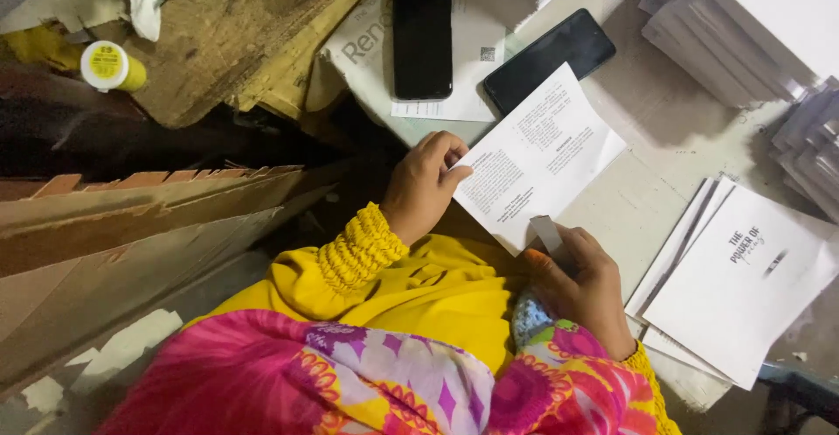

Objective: Folding printed paper sheets into booklets and creasing them with a hand tool

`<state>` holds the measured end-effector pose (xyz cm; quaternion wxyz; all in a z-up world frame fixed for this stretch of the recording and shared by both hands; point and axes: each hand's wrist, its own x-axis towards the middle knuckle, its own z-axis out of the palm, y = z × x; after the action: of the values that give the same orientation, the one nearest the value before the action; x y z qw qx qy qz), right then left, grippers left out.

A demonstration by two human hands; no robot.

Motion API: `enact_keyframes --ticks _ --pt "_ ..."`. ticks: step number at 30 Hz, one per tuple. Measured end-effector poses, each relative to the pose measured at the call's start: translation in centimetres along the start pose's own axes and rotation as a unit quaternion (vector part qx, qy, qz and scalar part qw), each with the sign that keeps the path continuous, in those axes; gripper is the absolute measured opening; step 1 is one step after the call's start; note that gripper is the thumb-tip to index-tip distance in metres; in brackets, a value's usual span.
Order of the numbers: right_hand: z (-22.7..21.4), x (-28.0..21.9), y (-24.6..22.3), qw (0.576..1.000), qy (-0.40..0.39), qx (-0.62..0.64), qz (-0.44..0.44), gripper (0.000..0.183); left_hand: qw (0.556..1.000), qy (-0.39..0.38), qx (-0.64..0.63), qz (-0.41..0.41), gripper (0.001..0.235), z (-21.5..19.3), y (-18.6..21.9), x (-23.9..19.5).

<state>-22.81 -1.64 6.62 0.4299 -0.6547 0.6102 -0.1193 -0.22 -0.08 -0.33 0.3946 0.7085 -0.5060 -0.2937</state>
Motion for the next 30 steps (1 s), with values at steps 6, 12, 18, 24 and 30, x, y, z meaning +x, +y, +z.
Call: enact_keyframes --ticks 6,12,18,24,30 --pt "-1.6 -0.3 1.8 0.984 0.065 0.165 0.026 0.052 0.956 -0.037 -0.285 -0.061 0.021 3.5 -0.2 -1.3" --pt "-2.2 -1.1 4.2 0.965 0.126 0.228 -0.014 0.058 0.98 -0.05 -0.006 0.191 0.041 5.4 1.4 -2.2" --pt "-2.5 -1.4 4.8 0.98 0.122 0.157 0.028 0.044 0.889 -0.181 0.169 0.385 0.042 4.8 1.7 -2.3" --pt "-2.5 -2.5 4.6 0.967 0.138 0.212 0.026 0.028 0.867 -0.196 0.219 0.403 0.028 3.5 2.7 -1.3" --pt "-2.6 -3.1 7.6 0.926 0.222 0.3 -0.05 0.025 0.939 -0.08 0.124 0.31 0.008 4.6 3.0 -2.5"
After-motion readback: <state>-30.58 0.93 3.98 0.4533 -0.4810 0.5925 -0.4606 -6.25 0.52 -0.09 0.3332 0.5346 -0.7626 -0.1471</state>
